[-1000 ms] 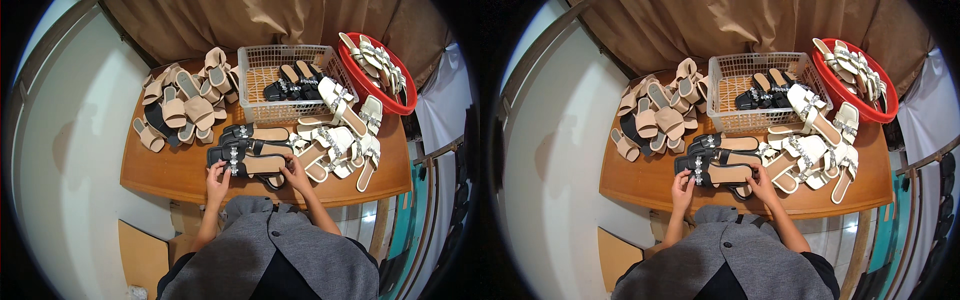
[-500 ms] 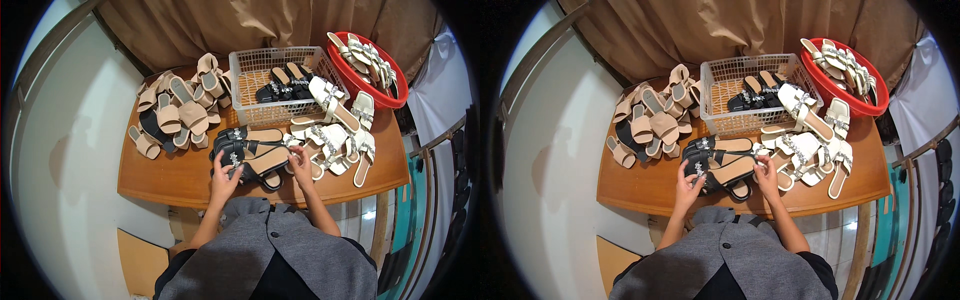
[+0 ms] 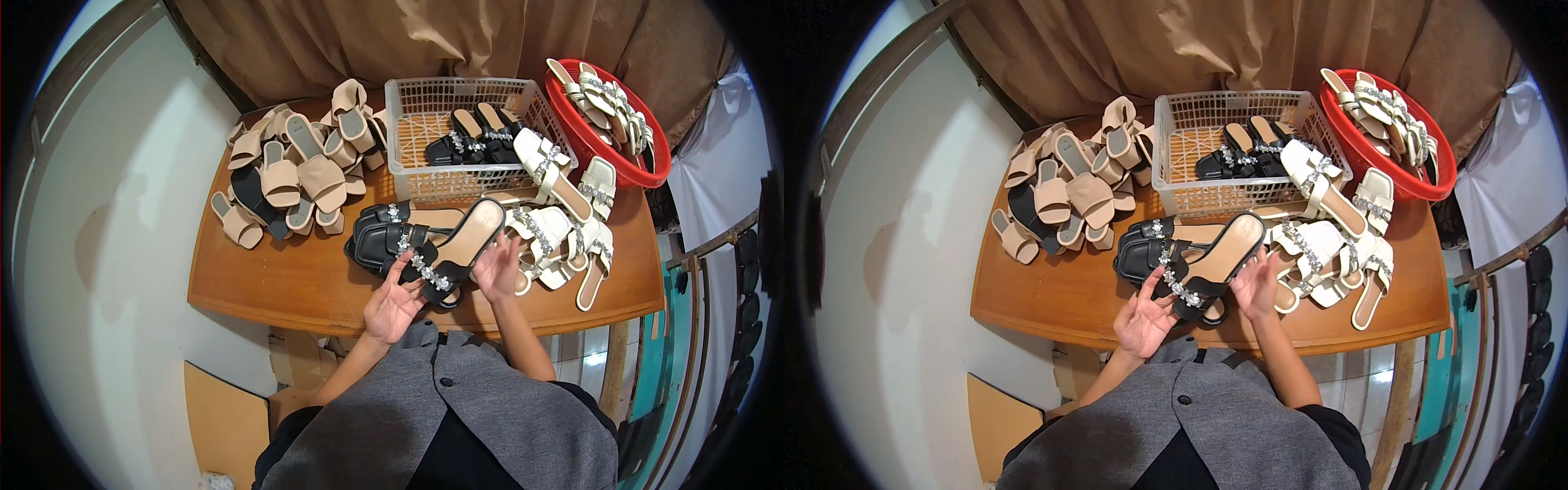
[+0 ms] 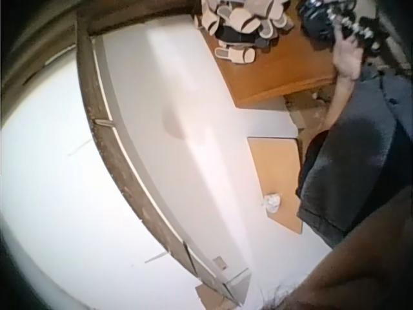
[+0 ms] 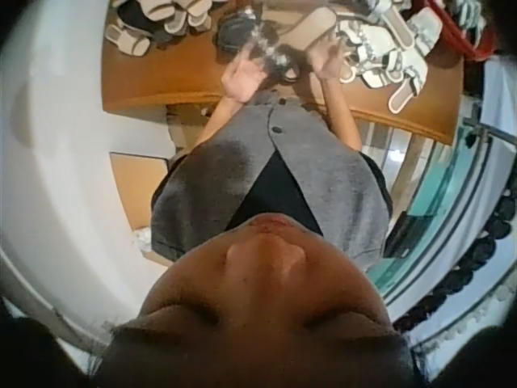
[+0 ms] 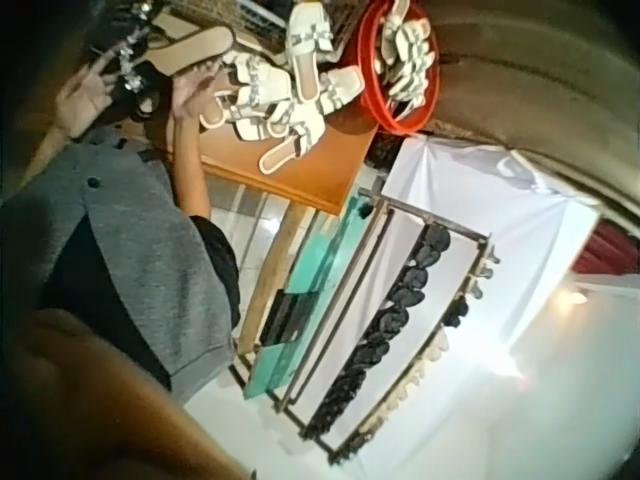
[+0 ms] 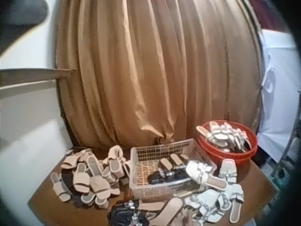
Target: Organizing and inspecting various types of sandals on a storage shelf and a table.
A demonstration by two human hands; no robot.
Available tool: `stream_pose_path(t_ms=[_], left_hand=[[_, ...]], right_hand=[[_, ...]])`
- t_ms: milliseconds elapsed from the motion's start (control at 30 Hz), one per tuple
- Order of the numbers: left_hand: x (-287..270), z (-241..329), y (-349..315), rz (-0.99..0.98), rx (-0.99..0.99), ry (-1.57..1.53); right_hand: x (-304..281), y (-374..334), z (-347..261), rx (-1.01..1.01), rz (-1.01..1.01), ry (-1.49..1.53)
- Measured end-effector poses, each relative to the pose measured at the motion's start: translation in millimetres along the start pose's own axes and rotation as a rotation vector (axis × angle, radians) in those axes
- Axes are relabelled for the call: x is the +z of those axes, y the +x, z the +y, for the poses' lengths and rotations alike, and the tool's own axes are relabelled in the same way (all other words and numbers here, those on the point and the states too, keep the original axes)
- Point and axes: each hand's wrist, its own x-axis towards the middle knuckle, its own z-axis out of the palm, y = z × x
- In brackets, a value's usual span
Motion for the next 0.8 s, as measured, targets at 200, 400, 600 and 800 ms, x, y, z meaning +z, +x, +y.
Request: stream_pose_path(t_ms=[200, 400, 600, 800], left_hand=[[-1.8, -9.7, -6.3, 0.005, -0.080, -0.044], [-3.6, -6.3, 0.9, 0.071, -0.112, -0.036], [17.4, -15.4, 10.5, 0.189, 0.071, 0.966], [37.6, -0.8, 10.1, 0.370, -0.152, 2.018]], right_hand=[[20.0, 23.6, -8.2, 0.047, -0.038, 0.284], [43.6, 31.9, -3.7, -0.024, 0.044, 0.240], [52.0, 31.4, -8.0, -0.137, -0.048, 0.121], [62.2, 19.7, -16.1, -0.227, -0.104, -0.137]])
